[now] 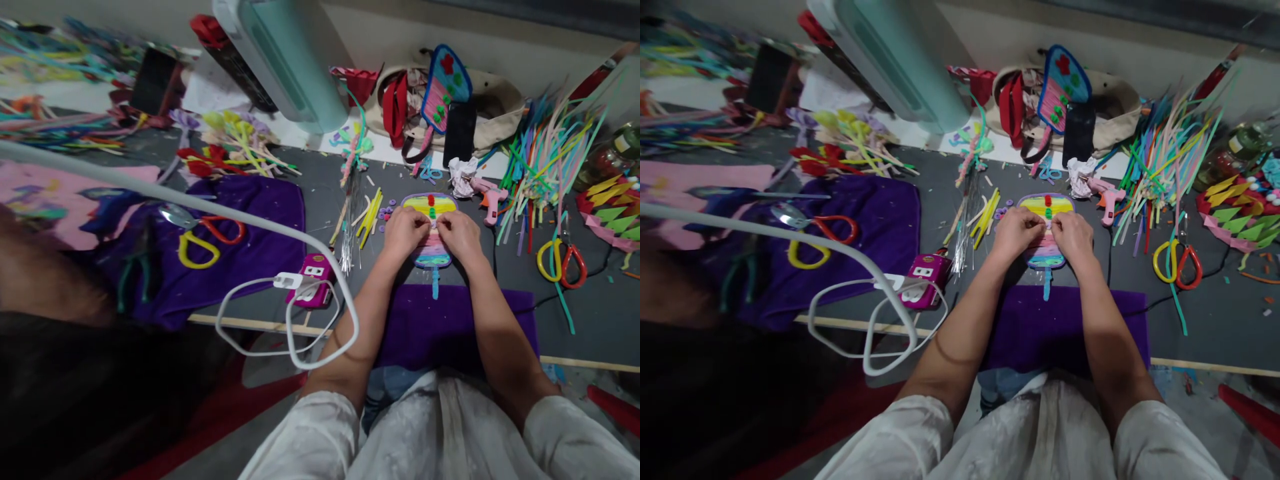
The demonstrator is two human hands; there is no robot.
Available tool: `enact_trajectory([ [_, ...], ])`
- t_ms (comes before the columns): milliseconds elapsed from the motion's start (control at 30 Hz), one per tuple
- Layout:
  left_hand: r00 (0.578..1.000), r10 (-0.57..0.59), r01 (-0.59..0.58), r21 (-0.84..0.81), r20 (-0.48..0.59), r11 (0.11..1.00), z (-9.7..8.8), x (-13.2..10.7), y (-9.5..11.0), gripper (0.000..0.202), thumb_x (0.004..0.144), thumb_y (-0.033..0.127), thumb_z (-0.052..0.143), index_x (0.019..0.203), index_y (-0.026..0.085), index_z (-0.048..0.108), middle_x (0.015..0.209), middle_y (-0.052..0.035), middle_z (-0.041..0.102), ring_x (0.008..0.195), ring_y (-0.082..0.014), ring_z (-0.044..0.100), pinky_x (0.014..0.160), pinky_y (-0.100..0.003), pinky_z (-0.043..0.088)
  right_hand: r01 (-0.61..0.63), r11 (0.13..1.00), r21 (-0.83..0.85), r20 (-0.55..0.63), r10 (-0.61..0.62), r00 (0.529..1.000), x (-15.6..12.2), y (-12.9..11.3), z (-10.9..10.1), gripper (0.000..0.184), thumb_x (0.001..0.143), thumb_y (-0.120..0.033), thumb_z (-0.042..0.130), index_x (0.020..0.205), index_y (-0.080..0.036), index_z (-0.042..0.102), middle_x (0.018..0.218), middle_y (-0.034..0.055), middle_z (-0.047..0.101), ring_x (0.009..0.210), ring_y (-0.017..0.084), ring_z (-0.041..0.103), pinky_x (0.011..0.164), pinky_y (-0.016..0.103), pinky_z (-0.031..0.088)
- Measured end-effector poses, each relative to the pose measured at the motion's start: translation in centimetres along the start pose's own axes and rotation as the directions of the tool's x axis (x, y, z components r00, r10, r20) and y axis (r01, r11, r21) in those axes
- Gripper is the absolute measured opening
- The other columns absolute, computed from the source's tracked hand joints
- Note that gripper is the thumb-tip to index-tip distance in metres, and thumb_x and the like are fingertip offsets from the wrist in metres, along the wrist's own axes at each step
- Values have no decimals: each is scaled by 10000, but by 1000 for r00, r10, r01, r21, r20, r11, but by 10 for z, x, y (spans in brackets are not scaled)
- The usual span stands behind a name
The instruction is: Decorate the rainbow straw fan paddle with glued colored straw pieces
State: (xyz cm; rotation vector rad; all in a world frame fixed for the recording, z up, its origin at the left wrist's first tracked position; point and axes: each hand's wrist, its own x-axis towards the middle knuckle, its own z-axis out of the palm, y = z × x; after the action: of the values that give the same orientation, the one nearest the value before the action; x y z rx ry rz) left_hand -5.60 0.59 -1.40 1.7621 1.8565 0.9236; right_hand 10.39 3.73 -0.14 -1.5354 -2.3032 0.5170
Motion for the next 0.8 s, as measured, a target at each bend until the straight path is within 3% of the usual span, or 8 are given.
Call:
enact_trajectory([
  [433, 1000, -28, 27, 66, 11, 997, 4, -1, 5, 137, 808, 145, 664, 704, 211, 724, 834, -91, 684, 915, -274, 564, 861, -392, 428, -29, 999, -34, 39, 30, 999, -1, -4, 0, 205, 929, -197, 528, 881, -213, 727, 988, 85, 751, 942, 236, 639, 759, 318, 401],
  [600, 998, -48, 43, 125, 41, 991, 0, -2, 11, 126, 838, 169, 648, 752, 204, 734, 877, -96, 700, 969, -282, 586, 860, -387, 438, -43, 999, 30, 33, 42, 999, -1, -2, -4, 186, 913, -177, 544, 880, -206, 725, 967, 77, 747, 915, 227, 638, 762, 312, 409],
  [800, 995, -54, 38, 187, 82, 982, -5, -3, 16, 148, 873, 202, 627, 807, 202, 759, 907, -82, 721, 979, -260, 605, 893, -381, 447, -138, 985, 105, -51, 144, 988, -2, 5, -18, 175, 888, -173, 568, 945, -181, 733, 926, 66, 741, 827, 210, 639, 735, 310, 412],
])
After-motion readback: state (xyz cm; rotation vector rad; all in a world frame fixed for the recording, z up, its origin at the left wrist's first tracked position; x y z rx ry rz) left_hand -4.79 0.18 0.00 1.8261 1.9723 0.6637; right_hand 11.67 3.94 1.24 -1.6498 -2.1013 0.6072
